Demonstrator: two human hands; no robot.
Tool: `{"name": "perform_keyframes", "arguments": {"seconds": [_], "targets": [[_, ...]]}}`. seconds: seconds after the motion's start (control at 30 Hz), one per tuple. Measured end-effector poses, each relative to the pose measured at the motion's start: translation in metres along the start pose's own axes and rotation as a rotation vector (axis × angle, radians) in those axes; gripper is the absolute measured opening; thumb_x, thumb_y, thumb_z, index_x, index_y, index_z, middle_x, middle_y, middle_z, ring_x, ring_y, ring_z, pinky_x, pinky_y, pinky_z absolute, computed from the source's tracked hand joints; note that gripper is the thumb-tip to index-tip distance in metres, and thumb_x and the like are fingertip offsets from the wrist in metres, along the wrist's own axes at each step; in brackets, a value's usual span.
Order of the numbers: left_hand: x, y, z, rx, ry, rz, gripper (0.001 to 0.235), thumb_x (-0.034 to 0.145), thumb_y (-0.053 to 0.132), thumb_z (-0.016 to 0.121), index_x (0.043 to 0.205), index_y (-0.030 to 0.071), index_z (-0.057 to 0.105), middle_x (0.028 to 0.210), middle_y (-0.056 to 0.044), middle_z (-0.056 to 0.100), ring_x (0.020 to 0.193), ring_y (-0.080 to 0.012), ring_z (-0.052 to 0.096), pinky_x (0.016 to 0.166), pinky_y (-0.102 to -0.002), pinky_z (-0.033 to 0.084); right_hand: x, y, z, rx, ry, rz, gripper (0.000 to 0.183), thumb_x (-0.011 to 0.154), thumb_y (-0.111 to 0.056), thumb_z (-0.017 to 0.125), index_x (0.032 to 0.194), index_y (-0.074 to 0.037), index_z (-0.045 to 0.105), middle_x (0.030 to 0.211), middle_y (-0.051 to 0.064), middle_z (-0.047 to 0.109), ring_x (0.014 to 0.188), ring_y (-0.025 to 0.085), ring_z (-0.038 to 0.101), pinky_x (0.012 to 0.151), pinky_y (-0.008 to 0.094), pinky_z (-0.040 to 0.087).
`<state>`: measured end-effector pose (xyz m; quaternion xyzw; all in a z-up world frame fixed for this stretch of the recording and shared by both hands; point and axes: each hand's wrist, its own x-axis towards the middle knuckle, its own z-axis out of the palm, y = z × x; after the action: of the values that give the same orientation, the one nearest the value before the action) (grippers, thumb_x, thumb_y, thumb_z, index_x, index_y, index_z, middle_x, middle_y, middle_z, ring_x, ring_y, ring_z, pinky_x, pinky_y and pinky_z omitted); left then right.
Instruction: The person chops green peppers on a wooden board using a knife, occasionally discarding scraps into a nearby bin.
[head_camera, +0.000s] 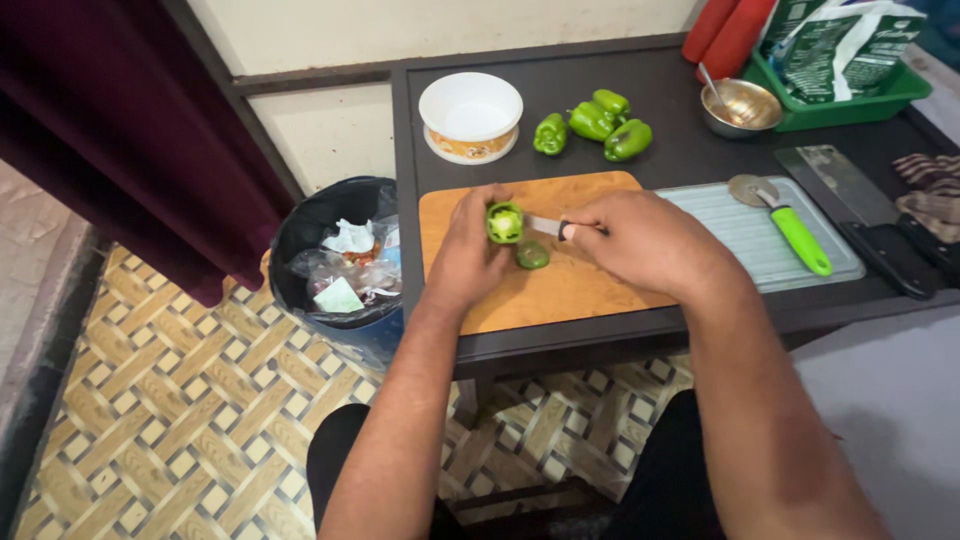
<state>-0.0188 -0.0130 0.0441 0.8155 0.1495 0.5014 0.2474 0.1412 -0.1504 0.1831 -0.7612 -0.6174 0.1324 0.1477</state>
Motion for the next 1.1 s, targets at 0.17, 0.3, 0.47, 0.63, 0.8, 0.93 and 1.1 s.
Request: {"name": "perform_keyframes", "arguments": {"seconds": [0.17,0.3,0.47,0.63,0.8,0.93,1.1], "targets": [[-0.003,0.001,0.001,0.070,0.016,-0.157,0.053,0.078,0.006,0.085,0.119,0.006,0.053,0.113,-0.014,0.064,0.115,-0.0377,0.061,0.097,-0.046,0.049,-0.001,-0.002,0.005,0.058,-0.060,0.088,0.033,0.095,-0.037,0.060,0.095,-0.007,0.075,0.076,0.018,0.072,0.072,0.035,0.070,0.070,0.048,0.053],[0.000,0.001,-0.001,0.096,0.017,-0.158,0.057,0.068,0.006,0.089,0.113,0.005,0.054,0.109,-0.015,0.063,0.109,-0.0396,0.060,0.091,-0.047,0.049,-0.002,-0.008,0.017,-0.055,0.050,-0.023,0.029,0.092,-0.035,0.062,0.097,-0.012,0.078,0.090,0.015,0.073,0.086,0.038,0.068,0.075,0.050,0.052],[0.001,0.001,-0.003,0.103,0.071,-0.138,0.053,0.071,0.005,0.088,0.111,0.005,0.054,0.108,-0.015,0.061,0.106,-0.0387,0.061,0.090,-0.047,0.050,-0.006,-0.011,0.012,0.008,0.092,-0.129,0.028,0.091,-0.034,0.063,0.103,-0.013,0.079,0.086,0.015,0.074,0.081,0.037,0.069,0.070,0.049,0.052],[0.003,0.008,-0.002,0.155,0.103,-0.165,0.045,0.077,0.006,0.088,0.107,0.006,0.054,0.106,-0.015,0.059,0.102,-0.0378,0.060,0.085,-0.046,0.049,-0.003,-0.010,0.007,0.180,-0.113,0.110,0.035,0.096,-0.037,0.059,0.094,-0.007,0.078,0.056,0.009,0.064,0.051,0.020,0.064,0.053,0.039,0.050],[0.005,0.017,-0.003,0.267,0.236,-0.016,0.043,0.073,0.001,0.084,0.105,0.006,0.056,0.109,-0.015,0.059,0.107,-0.0394,0.059,0.090,-0.047,0.048,0.002,-0.008,0.019,0.267,-0.138,0.152,0.038,0.099,-0.037,0.058,0.090,-0.004,0.076,0.052,0.007,0.057,0.048,0.018,0.055,0.050,0.038,0.045],[0.006,0.015,-0.007,0.323,0.288,-0.083,0.042,0.071,0.000,0.083,0.106,0.004,0.060,0.110,-0.017,0.061,0.105,-0.0404,0.059,0.090,-0.048,0.048,0.001,-0.008,0.020,0.376,-0.147,0.153,0.032,0.097,-0.035,0.057,0.098,-0.012,0.078,0.051,0.006,0.054,0.046,0.017,0.051,0.047,0.038,0.042],[0.006,0.015,-0.007,0.295,0.311,-0.078,0.037,0.074,0.003,0.084,0.104,0.007,0.062,0.102,-0.012,0.067,0.103,-0.0368,0.064,0.090,-0.046,0.052,0.004,-0.014,0.026,0.264,-0.117,0.119,0.037,0.098,-0.037,0.057,0.092,-0.007,0.076,0.051,0.003,0.057,0.046,0.014,0.055,0.048,0.033,0.044]]}}
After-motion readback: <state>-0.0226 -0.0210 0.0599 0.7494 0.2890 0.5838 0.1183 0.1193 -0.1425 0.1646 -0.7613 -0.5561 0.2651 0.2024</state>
